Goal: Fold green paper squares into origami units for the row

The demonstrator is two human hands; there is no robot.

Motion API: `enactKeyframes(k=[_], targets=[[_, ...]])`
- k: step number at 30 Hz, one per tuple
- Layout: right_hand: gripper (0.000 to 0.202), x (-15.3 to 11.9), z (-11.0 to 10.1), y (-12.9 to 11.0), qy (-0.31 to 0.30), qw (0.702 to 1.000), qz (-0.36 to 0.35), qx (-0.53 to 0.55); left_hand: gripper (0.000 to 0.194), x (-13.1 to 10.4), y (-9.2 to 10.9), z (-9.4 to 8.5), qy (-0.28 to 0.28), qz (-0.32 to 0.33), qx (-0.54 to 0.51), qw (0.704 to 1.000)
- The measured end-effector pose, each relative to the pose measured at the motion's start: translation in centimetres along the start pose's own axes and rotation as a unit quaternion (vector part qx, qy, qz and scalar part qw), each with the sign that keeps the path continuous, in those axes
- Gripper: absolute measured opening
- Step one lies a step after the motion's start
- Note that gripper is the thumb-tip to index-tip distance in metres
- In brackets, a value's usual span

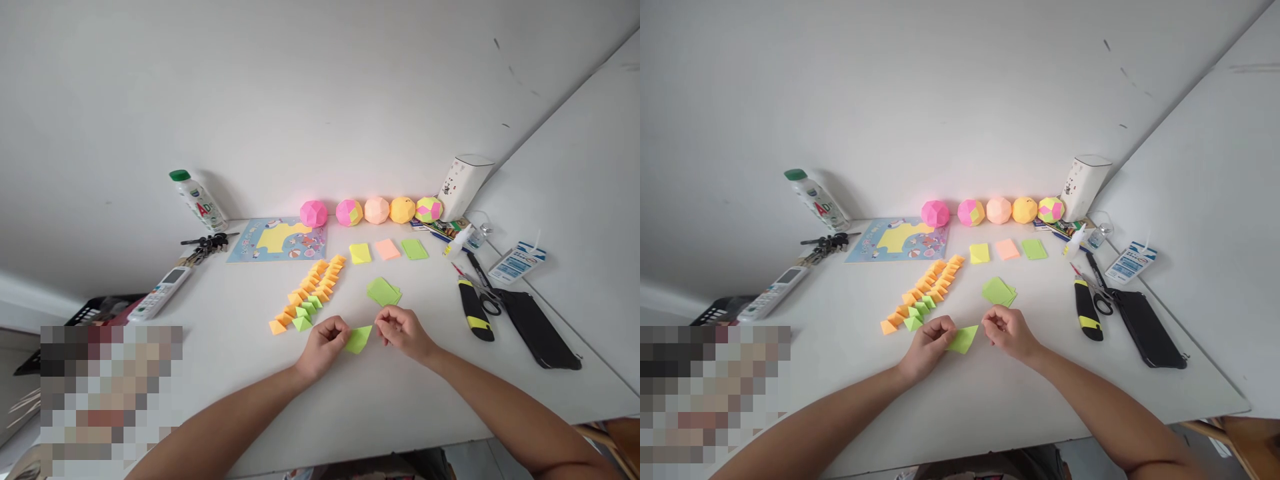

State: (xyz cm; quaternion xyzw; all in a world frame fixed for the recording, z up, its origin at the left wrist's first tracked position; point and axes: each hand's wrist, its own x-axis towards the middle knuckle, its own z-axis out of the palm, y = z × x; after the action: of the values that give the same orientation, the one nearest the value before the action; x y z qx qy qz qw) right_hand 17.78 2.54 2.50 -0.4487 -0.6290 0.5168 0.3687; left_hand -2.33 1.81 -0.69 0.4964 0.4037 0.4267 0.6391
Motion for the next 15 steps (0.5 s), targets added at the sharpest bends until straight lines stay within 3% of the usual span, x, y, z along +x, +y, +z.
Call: enactKeyframes(k=[5, 9, 15], targets=[[0.018, -0.27, 0.69, 0.62, -0.057, 0.998, 0.000, -0.001, 0.030, -0.03, 0.16, 0.07, -0.022, 0.003, 0.021, 1.000], [0.020, -0.40, 0.77, 0.62, -0.054, 0.998, -0.005, -0.020, 0.025, -0.09, 0.29, 0.13, -0.048, 0.014, 0.034, 0.998], [0.017, -0.45, 0.70, 0.27, -0.046, 0.998, -0.022, -0.045, 0.027, -0.02, 0.28, 0.19, -0.043, 0.005, 0.024, 0.999]])
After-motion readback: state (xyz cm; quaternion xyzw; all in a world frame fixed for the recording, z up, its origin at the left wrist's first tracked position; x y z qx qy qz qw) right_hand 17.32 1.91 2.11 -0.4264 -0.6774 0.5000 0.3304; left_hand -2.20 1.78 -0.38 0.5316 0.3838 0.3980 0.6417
